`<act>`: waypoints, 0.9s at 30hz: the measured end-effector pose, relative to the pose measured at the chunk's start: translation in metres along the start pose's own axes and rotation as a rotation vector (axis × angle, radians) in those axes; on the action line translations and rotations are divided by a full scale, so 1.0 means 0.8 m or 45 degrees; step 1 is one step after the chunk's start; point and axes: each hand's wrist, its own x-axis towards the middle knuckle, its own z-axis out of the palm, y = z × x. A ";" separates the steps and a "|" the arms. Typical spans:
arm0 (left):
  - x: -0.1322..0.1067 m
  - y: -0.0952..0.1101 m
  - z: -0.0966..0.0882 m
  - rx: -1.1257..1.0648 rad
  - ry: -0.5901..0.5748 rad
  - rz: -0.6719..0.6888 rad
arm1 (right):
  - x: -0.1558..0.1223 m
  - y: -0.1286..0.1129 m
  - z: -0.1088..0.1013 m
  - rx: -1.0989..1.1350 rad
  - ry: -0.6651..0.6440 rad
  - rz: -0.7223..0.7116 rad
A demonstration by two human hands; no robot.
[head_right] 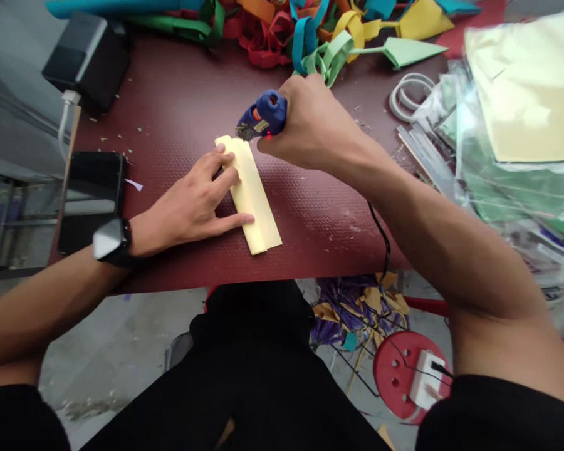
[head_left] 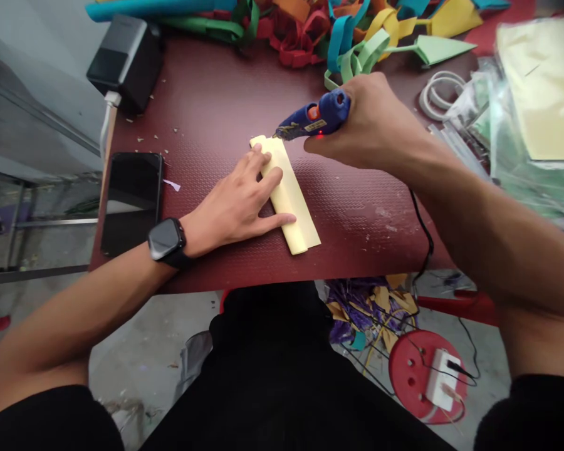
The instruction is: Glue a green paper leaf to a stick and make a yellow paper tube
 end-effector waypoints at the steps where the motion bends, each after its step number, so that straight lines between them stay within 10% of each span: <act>1: 0.000 0.000 0.000 -0.002 0.001 -0.006 | 0.001 0.001 -0.001 0.002 0.010 -0.033; 27: 0.000 0.004 0.000 -0.002 0.001 -0.019 | -0.060 0.016 -0.013 -0.217 -0.181 0.157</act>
